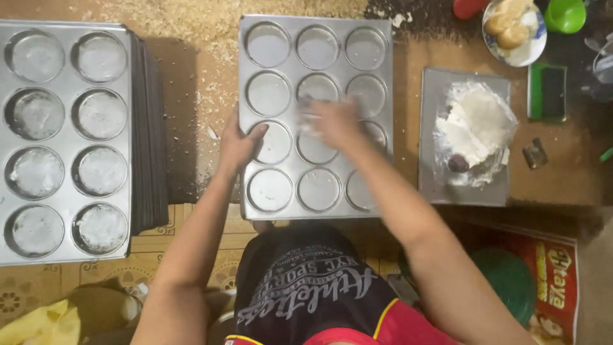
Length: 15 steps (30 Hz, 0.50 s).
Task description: Greasing the individual molds of muffin or cupcake tins with shortening using a cloth.
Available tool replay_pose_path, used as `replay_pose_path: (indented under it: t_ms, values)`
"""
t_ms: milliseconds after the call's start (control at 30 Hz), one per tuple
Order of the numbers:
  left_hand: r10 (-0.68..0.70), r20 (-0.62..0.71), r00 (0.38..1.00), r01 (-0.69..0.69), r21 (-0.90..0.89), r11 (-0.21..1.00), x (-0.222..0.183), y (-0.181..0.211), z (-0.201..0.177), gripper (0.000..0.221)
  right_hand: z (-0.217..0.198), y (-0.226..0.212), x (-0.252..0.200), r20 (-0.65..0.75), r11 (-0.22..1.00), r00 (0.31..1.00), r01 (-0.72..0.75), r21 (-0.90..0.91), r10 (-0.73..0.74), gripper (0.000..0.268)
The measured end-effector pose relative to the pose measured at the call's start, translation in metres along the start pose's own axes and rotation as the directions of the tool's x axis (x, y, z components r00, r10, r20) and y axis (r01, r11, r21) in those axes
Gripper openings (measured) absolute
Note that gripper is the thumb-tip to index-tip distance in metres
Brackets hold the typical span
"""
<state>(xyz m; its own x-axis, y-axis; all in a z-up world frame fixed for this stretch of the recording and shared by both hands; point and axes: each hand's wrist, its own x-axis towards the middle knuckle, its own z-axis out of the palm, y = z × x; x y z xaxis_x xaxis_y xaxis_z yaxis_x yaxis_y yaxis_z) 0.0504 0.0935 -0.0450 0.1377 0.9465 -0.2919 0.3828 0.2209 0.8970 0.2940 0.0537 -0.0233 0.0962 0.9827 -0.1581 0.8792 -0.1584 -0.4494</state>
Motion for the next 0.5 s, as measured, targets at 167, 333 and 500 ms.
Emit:
replay_pose_path:
  t_ms: [167, 333, 500]
  values:
    - [0.090, 0.049, 0.995, -0.092, 0.029, 0.995, -0.009, 0.033, -0.007, 0.084, 0.012, -0.086, 0.031, -0.054, 0.961, 0.968, 0.234, -0.150, -0.244, 0.010]
    - [0.035, 0.001, 0.999, -0.035, 0.045, 0.998, -0.026, 0.025, -0.011, 0.074, -0.036, 0.023, -0.037, -0.146, 0.990, 0.989, -0.039, -0.137, 0.019, 0.013]
    - [0.061, -0.002, 0.998, -0.060, 0.032, 0.998, -0.023, 0.021, -0.009, 0.074, -0.074, 0.190, -0.095, -0.316, 0.868, 0.944, -0.237, -0.436, 0.099, 0.014]
